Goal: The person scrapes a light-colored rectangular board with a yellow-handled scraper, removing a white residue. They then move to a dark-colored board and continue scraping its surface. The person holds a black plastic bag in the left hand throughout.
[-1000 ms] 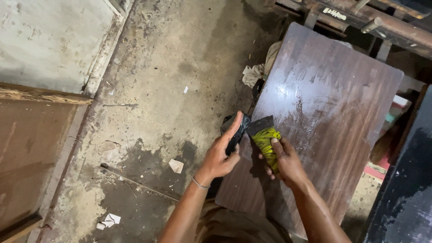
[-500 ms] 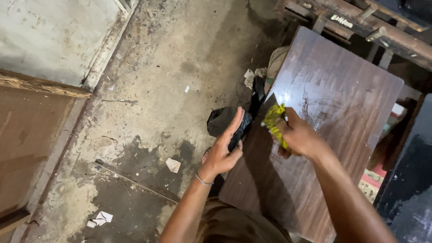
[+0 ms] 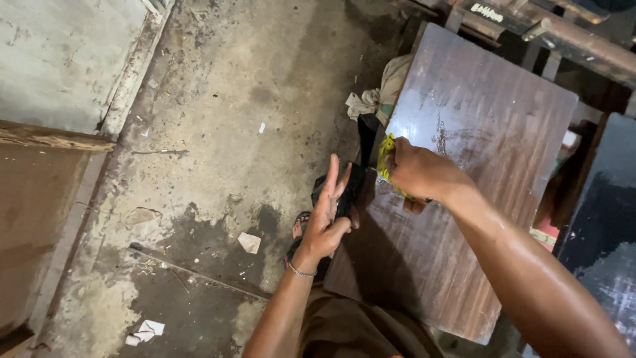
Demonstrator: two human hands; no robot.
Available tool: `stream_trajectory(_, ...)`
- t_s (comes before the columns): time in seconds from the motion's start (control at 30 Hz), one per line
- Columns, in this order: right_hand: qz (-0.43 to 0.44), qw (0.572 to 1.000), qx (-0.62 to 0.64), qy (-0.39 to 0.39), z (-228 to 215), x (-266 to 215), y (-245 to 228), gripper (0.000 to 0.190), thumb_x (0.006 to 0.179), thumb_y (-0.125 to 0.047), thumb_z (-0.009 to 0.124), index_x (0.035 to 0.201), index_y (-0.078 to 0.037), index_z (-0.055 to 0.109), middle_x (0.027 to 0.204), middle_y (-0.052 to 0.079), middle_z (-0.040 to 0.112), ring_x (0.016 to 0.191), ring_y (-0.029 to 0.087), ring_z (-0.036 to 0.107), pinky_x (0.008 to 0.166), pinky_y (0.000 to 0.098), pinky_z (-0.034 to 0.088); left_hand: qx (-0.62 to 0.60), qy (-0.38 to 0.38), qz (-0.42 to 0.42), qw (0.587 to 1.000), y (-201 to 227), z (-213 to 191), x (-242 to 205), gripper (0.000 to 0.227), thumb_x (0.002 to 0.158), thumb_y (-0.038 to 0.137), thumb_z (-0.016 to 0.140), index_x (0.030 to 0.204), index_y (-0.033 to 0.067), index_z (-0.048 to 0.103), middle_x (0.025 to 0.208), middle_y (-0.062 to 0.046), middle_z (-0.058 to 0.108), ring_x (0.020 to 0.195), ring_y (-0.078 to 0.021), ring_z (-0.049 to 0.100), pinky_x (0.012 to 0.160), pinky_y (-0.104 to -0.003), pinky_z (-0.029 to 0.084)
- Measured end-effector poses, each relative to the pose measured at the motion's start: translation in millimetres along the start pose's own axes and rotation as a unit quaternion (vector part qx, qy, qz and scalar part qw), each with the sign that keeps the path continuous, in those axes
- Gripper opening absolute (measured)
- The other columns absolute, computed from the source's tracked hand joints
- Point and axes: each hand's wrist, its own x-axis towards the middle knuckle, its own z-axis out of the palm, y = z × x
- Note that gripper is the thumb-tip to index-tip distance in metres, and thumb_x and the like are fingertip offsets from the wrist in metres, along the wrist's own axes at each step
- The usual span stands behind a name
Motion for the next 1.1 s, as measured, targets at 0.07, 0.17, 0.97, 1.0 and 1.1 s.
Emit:
stream_trajectory(0.07,0.035,0.999,0.027,-0.032,-3.8,-4.1,-4.4,0.045,0.107,-0.004,0.033,0.151,0.004,0.031,0.103,0.036,0.067,0.056,0.027,0.071,0.063,0.0436,0.065,-0.028,0.002,0.011,1.000,-3.1,-1.8,-0.7,0.106,0.079,-0.017,0.038,0.168,0.0216,-0.005,0.173,-0.021,0.011,0.084,-0.0148,0.066,0.069,-0.030,0.054)
stream_trajectory(0.17,0.026,0.997,0.052,-0.048,3.2,-1.4,10.9,0.047,0.105,-0.002,0.036,0.151,0.003,0.029,0.108,0.037,0.064,0.055,0.028,0.070,0.060,0.0435,0.064,-0.056,0.017,0.020,0.998,-9.5,-3.5,-2.8,0.110,0.076,-0.019,0.040,0.168,0.0200,-0.007,0.172,-0.025,0.013,0.083,-0.0172,0.069,0.063,-0.027,0.054)
stream_trajectory(0.97,-0.080,0.961,-0.162,0.211,142.9,-92.1,242.3,0.063,0.092,-0.027,0.064,0.150,-0.039,0.043,0.102,0.004,0.050,0.055,0.025,0.061,0.044,0.0388,0.050,-0.077,0.008,-0.052,0.996,-17.9,-20.6,-13.4,0.101,0.087,-0.018,0.044,0.166,0.0238,-0.003,0.174,-0.024,0.016,0.084,-0.0205,0.067,0.060,-0.018,0.051)
stream_trajectory(1.0,-0.069,0.963,-0.156,0.209,157.5,-107.8,250.9,0.063,0.092,-0.027,0.064,0.150,-0.039,0.043,0.102,0.004,0.050,0.055,0.025,0.061,0.044,0.0388,0.050,-0.082,0.001,-0.062,0.995,-16.8,-21.5,-13.4,0.101,0.087,-0.018,0.044,0.166,0.0238,-0.003,0.174,-0.024,0.016,0.084,-0.0205,0.067,0.060,-0.018,0.051)
stream_trajectory(1.1,0.135,0.967,-0.201,0.073,198.3,-145.4,263.1,0.078,0.092,-0.028,0.058,0.153,-0.061,0.023,0.116,0.003,0.050,0.070,0.030,0.071,0.045,0.0434,0.060,-0.081,0.002,-0.103,0.991,-12.2,-25.8,-15.2,0.099,0.089,-0.015,0.044,0.165,0.0276,-0.004,0.174,-0.026,0.015,0.079,-0.0188,0.066,0.059,-0.019,0.049)
